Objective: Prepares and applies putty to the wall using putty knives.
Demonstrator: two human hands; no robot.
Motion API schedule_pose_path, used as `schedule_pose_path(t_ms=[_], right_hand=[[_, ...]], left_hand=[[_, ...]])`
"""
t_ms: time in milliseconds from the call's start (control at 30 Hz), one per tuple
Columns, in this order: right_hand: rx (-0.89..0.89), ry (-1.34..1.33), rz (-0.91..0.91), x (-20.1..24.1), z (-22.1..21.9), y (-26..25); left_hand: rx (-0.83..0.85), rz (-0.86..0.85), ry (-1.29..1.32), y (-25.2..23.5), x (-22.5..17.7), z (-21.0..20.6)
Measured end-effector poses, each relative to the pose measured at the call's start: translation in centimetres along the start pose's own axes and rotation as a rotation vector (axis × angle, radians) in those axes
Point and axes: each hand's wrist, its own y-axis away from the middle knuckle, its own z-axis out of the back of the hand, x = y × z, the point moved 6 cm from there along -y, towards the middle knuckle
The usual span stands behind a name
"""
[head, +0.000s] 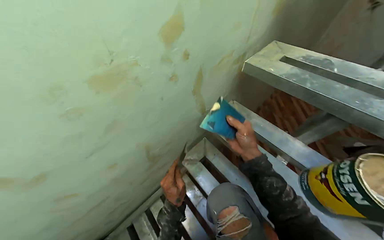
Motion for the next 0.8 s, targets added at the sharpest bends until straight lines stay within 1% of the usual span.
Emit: schedule_pose_path(t_ms=[67, 100, 133, 167, 233, 333, 467, 567, 733, 800], right_hand=[[0.121, 0.454, 0.425, 2.5, -0.2, -3.2], [0.126, 0.643, 0.652, 3.8, -1.1, -4.7], [0.143, 0.771, 0.869, 4.8, -2.5, -6.2], [0.172, 0.862, 1.034, 5.5, -3.9, -7.6], [0.202, 0.964, 1.215, 5.9, -5.8, -9.7], [0.183, 1.015, 1.309, 5.9, -7.6, -11.8], [0.146, 1.074, 1.339, 5.2, -9.3, -13.3], [0.139, 1.116, 1.355, 3.6, -10.1, -13.9], [0.19, 1.154, 1.427, 0.4, -9.5, -13.7], [0.242, 1.203, 1.432, -1.0, -8.8, -13.4]], left_hand=[[-0.05, 0.119, -0.054, 2.2, 1.6, 0.0], [-0.074, 0.161, -0.066, 3.3, 2.3, 0.0], [-0.101, 0.195, -0.077, 4.5, 2.9, 0.0], [-0.125, 0.221, -0.085, 5.6, 3.4, -0.1], [-0.153, 0.264, -0.094, 7.4, 3.8, -0.2], [-0.185, 0.313, -0.066, 9.3, 4.0, -0.3], [-0.203, 0.346, -0.035, 10.9, 4.2, -0.3], [-0.223, 0.36, -0.055, 11.7, 4.2, 0.1], [-0.268, 0.397, -0.065, 13.0, 4.6, -0.1], [-0.269, 0.398, -0.065, 13.5, 4.9, -0.5]])
